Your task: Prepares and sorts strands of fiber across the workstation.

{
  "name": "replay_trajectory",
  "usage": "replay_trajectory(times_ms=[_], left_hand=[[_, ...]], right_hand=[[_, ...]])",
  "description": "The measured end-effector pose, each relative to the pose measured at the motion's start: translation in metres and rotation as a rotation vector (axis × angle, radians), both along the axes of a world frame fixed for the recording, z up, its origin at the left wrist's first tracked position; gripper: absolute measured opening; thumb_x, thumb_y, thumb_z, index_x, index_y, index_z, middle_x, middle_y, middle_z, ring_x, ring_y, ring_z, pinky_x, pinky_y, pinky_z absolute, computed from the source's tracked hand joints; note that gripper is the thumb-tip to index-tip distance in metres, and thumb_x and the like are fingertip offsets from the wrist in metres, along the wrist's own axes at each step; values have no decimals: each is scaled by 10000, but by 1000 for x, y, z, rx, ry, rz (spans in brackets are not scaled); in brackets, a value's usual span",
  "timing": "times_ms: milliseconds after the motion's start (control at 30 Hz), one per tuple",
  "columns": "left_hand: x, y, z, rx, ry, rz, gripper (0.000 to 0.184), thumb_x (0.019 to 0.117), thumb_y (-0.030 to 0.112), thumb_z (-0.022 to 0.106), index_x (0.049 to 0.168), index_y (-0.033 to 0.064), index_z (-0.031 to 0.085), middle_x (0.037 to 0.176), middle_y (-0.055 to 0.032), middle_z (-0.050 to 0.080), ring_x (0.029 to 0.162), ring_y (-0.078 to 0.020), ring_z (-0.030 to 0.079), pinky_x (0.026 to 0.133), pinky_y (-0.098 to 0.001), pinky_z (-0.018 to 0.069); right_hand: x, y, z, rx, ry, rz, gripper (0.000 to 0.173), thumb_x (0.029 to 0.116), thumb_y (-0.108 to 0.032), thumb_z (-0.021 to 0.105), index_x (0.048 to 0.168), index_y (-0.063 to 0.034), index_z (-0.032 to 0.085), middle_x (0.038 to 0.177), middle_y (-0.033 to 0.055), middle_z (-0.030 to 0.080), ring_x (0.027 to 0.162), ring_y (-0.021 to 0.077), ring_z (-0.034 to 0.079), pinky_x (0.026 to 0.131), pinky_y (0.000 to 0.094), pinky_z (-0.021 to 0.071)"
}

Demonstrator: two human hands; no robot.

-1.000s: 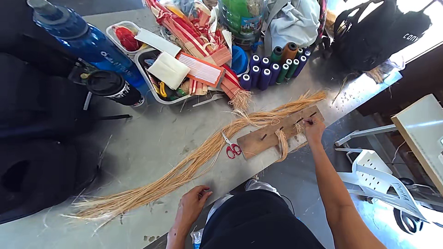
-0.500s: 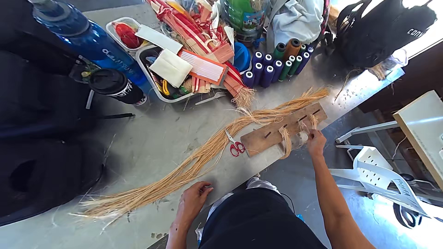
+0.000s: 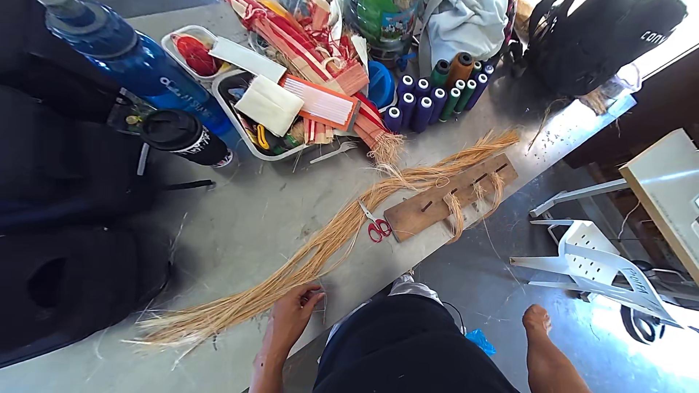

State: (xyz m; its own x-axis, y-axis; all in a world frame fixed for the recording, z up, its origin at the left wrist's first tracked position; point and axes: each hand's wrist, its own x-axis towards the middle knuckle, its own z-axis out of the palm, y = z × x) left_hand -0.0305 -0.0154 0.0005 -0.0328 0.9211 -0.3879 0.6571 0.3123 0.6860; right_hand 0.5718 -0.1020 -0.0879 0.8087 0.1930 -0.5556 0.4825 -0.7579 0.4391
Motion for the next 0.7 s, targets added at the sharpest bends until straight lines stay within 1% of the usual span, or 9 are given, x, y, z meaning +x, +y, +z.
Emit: replay_trajectory(times_ms=[100, 200, 333, 433, 467, 500, 567, 633, 700], left_hand=[[1, 2, 3, 24, -4, -10, 227, 962, 117, 684, 1132, -30, 708, 891, -148, 706, 750, -202, 664, 733, -393, 544], [3, 2, 7, 63, -13, -13, 228, 958, 119, 683, 1128, -31, 708, 898, -152, 707, 753, -206, 667, 734, -394, 549], [-1, -4, 8, 86, -11, 3, 240, 964, 134, 677, 1133, -33, 711, 917, -163, 711, 776, -229, 676, 756, -408, 554], [-8, -8, 13, 69, -17, 59, 251, 985, 132, 657, 1166, -37, 700, 954, -179, 710, 815, -238, 678, 794, -407, 555], [-11, -10, 14, 66, -19, 90, 254, 992, 134, 648, 1172, -38, 698, 959, -181, 709, 821, -237, 675, 801, -412, 552], [-16, -12, 15, 65, -15, 125, 255, 999, 142, 641, 1174, -34, 700, 963, -178, 709, 830, -235, 676, 811, -414, 552], [-25, -18, 15, 75, 9, 213, 255, 1002, 158, 642, 1162, -30, 708, 955, -171, 711, 834, -236, 677, 820, -423, 550], [-33, -23, 14, 106, 28, 310, 241, 997, 153, 653, 1137, -34, 711, 922, -157, 710, 808, -222, 672, 801, -419, 552], [-37, -27, 14, 133, 21, 408, 219, 993, 126, 663, 1123, -43, 710, 918, -161, 706, 801, -221, 671, 795, -420, 555]], right_hand=[[-20, 3, -13, -168, 113, 43, 427, 1015, -125, 541, 1381, 96, 528, 1477, 277, 506, 1405, 404, 476, 1093, 561, 433], [-46, 30, -27, -218, 346, 222, 495, 966, -240, 686, 1310, 105, 598, 1425, 290, 552, 1377, 425, 499, 1099, 580, 429], [-94, 80, -36, -218, 562, 469, 450, 984, -335, 668, 1222, 46, 686, 1371, 255, 609, 1339, 403, 541, 1096, 595, 426], [-135, 123, -21, -241, 703, 656, 439, 1019, -344, 627, 1203, 48, 698, 1347, 258, 626, 1334, 401, 545, 1119, 591, 397], [-149, 135, -13, -214, 755, 667, 433, 1022, -338, 631, 1195, 52, 705, 1313, 257, 647, 1301, 393, 573, 1118, 581, 401], [-164, 146, -2, -182, 804, 656, 412, 1024, -323, 632, 1173, 53, 712, 1245, 246, 681, 1219, 370, 628, 1081, 561, 437], [-198, 165, 31, -145, 934, 611, 378, 1048, -286, 602, 1159, 65, 686, 1097, 213, 710, 979, 285, 684, 907, 470, 518], [-230, 180, 65, -85, 1098, 624, 342, 1057, -239, 586, 1142, 80, 674, 1006, 194, 723, 862, 239, 702, 827, 417, 559], [-258, 190, 93, 39, 1222, 673, 283, 1040, -180, 598, 1101, 82, 685, 933, 170, 725, 803, 212, 705, 799, 394, 581]])
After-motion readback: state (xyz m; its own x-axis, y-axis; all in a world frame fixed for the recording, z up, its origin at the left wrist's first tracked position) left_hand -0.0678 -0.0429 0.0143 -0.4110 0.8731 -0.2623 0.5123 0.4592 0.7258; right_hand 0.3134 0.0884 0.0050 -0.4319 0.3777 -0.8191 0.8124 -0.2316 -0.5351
